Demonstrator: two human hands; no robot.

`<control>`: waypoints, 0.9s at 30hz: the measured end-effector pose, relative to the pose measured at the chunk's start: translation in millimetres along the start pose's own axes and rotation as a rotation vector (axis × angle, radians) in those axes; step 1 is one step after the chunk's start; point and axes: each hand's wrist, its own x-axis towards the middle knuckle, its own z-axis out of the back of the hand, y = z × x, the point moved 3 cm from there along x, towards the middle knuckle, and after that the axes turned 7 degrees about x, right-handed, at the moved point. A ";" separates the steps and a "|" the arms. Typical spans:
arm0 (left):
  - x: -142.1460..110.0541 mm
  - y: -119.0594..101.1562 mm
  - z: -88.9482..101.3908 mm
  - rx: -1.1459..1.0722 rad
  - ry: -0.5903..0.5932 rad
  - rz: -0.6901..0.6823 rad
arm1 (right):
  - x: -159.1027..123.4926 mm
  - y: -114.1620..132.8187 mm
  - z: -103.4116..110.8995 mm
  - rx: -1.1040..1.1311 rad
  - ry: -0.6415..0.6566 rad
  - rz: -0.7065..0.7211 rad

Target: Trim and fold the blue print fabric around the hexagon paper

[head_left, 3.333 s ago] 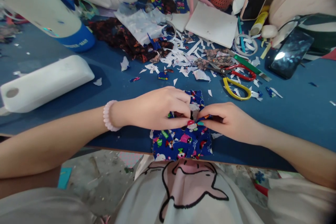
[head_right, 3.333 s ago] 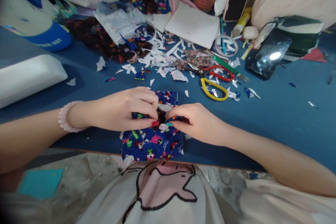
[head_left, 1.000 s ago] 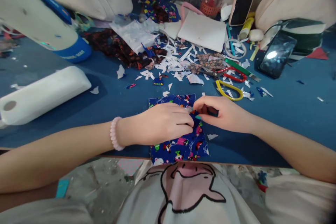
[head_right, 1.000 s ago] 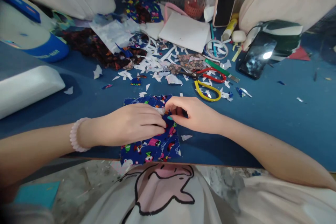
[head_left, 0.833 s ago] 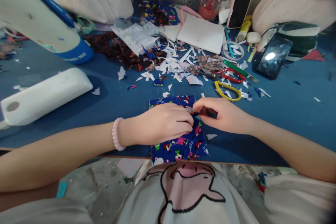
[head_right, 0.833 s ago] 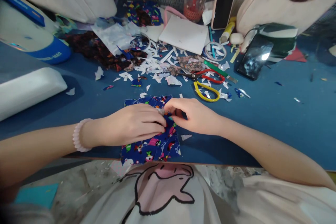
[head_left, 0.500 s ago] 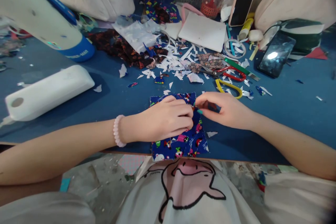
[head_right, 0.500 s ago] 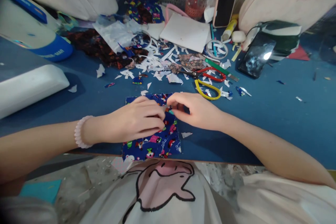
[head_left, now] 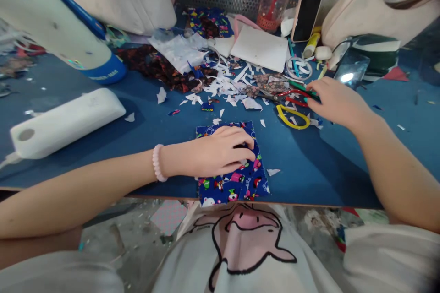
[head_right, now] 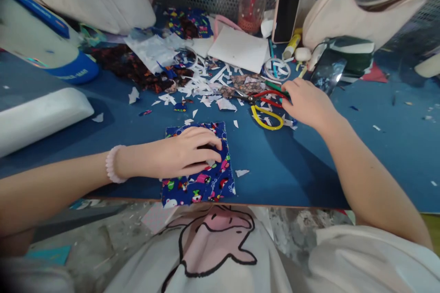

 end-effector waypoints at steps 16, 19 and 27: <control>13.6 18.4 6.5 -0.045 -0.039 0.144 | -3.3 41.3 -8.9 0.164 0.007 0.180; 19.3 19.2 7.8 -0.010 0.031 0.136 | -7.8 40.2 -4.9 0.162 0.038 0.104; 31.4 21.1 10.9 -0.049 0.132 0.170 | -37.5 25.6 9.2 0.247 -0.006 0.060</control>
